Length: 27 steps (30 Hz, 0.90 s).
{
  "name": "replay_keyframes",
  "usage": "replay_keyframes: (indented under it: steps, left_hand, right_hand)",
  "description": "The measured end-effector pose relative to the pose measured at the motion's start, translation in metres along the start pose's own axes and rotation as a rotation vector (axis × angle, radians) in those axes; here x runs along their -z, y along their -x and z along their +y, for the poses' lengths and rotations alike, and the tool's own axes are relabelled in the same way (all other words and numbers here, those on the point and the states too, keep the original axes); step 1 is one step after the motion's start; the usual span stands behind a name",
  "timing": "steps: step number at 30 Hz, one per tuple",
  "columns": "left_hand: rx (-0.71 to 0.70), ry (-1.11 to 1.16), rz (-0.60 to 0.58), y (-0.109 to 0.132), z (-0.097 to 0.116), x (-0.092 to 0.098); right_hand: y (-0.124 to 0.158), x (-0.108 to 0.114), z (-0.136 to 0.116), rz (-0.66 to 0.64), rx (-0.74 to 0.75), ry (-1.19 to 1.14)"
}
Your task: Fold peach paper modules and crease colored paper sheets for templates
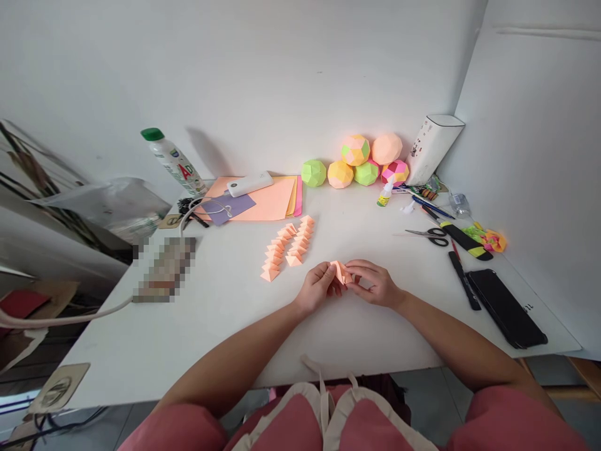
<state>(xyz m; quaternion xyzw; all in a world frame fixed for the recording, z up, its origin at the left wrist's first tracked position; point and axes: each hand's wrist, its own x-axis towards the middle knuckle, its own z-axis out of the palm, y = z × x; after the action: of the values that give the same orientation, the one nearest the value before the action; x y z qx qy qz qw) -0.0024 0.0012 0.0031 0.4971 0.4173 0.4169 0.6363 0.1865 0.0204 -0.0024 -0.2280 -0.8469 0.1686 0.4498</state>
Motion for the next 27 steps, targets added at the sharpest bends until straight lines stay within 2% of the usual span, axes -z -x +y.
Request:
replay_keyframes:
  steps: [13, 27]
  left_hand:
    - [-0.006, -0.031, 0.018, 0.0016, 0.0011, -0.0015]
    - [0.008, -0.051, 0.057, 0.0025, 0.0007, -0.002]
  right_hand:
    - [-0.0015, -0.0011, -0.0021, 0.038, -0.016, -0.051]
    - [0.0011, -0.0006, -0.0001, 0.075, -0.016, 0.006]
